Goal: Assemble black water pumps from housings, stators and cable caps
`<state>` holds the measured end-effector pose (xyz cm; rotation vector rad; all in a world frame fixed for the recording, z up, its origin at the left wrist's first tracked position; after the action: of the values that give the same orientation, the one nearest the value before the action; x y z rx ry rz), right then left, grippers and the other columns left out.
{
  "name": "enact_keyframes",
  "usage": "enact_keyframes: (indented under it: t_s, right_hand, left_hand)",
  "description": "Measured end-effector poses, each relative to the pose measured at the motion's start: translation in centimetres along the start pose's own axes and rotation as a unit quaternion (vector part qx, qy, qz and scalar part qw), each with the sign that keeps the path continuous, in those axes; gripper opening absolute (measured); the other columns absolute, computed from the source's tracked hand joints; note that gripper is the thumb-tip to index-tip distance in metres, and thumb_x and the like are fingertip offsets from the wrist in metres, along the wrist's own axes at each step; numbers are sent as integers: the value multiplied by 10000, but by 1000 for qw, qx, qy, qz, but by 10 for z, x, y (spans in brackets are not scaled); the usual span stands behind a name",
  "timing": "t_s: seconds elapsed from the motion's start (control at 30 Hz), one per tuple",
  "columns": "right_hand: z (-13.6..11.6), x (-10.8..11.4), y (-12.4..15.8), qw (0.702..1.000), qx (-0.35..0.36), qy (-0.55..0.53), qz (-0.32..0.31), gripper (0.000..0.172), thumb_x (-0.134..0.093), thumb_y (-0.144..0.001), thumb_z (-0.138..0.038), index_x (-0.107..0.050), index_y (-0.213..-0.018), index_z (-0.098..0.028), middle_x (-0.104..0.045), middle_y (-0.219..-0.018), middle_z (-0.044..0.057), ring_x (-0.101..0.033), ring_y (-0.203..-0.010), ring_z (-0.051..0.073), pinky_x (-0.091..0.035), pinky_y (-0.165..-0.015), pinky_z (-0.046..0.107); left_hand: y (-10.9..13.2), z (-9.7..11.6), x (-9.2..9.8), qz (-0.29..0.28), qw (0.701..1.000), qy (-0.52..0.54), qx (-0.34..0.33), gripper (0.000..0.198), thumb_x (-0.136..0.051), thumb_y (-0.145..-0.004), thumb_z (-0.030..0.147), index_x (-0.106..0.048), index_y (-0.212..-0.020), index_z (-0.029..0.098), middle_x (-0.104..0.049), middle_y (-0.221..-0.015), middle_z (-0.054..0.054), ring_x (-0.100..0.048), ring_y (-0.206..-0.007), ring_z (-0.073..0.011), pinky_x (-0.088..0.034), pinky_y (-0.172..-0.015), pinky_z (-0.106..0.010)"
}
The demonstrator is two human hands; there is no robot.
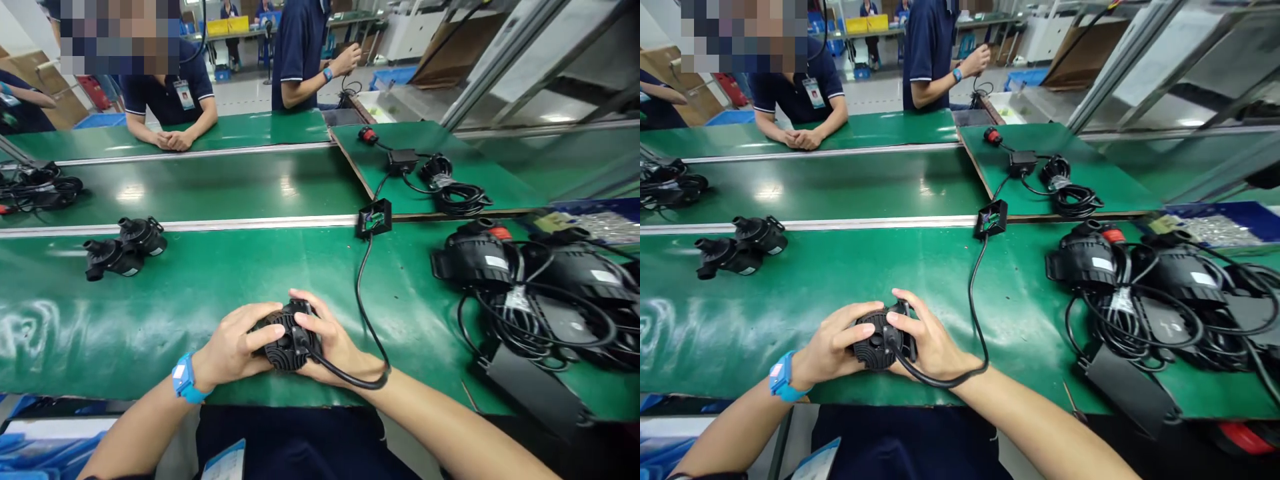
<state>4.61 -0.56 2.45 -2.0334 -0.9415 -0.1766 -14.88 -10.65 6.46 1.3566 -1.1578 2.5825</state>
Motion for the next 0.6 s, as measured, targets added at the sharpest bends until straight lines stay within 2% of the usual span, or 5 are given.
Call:
enact_keyframes:
  t_s: [0.1, 0.27, 0.4, 0.47, 0.6]
  right_hand:
    - [-21, 20, 21, 980, -155, 41, -114, 1024, -783, -858, -419, -126, -1627, -257, -143, -1663, 229, -254, -1510, 392, -404, -1134, 582]
    - [-67, 81, 24, 861, -184, -221, -419, 494, -655, -941, -520, -681, -1320, -205, -740, -1184, 115, -721, -1070, 259, -586, -906, 315]
    - [-25, 166, -15, 954, -285, 39, -81, 332, -643, -952, -447, -727, -1176, -217, -756, -1113, 67, -709, -1025, 240, -556, -938, 362]
    - [16, 214, -34, 888, -343, 295, 80, 300, -637, -940, -366, -701, -1185, -205, -705, -1250, 84, -633, -1181, 258, -466, -1069, 393]
    - [94, 273, -74, 812, -394, 401, 157, 398, -547, -986, -322, -620, -1271, -54, -602, -1331, 249, -532, -1261, 335, -353, -1113, 471]
  left_hand:
    - [-14, -2, 17, -114, 991, -58, 43, 664, -584, -925, 162, -312, -1526, 237, -601, -1416, -138, -563, -1326, -234, -491, -1058, -418]
    - [-30, -23, 24, -224, 945, -237, 18, 734, -369, -848, -47, -458, -1480, 316, -620, -1434, 12, -545, -1356, -252, -298, -1174, -500]
    - [-29, -45, 18, -154, 942, -297, -17, 676, -418, -829, -17, -601, -1355, 365, -614, -1439, 29, -464, -1426, -313, -207, -1201, -587]
    - [-24, -53, 16, -90, 951, -296, 6, 512, -492, -875, 73, -656, -1267, 359, -580, -1475, -11, -415, -1457, -339, -212, -1195, -627]
    - [-13, -62, 6, 29, 964, -249, 87, 290, -585, -935, 255, -655, -1216, 275, -577, -1440, -113, -406, -1450, -361, -313, -1165, -630]
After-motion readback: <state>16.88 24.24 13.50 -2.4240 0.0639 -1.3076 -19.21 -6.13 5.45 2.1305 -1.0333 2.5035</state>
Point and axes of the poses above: each hand's wrist, its own y-axis away from the middle knuckle, its own x-axis out of the back of the hand, z = x × y, the point moved 2 cm from there along -y, towards the middle knuckle
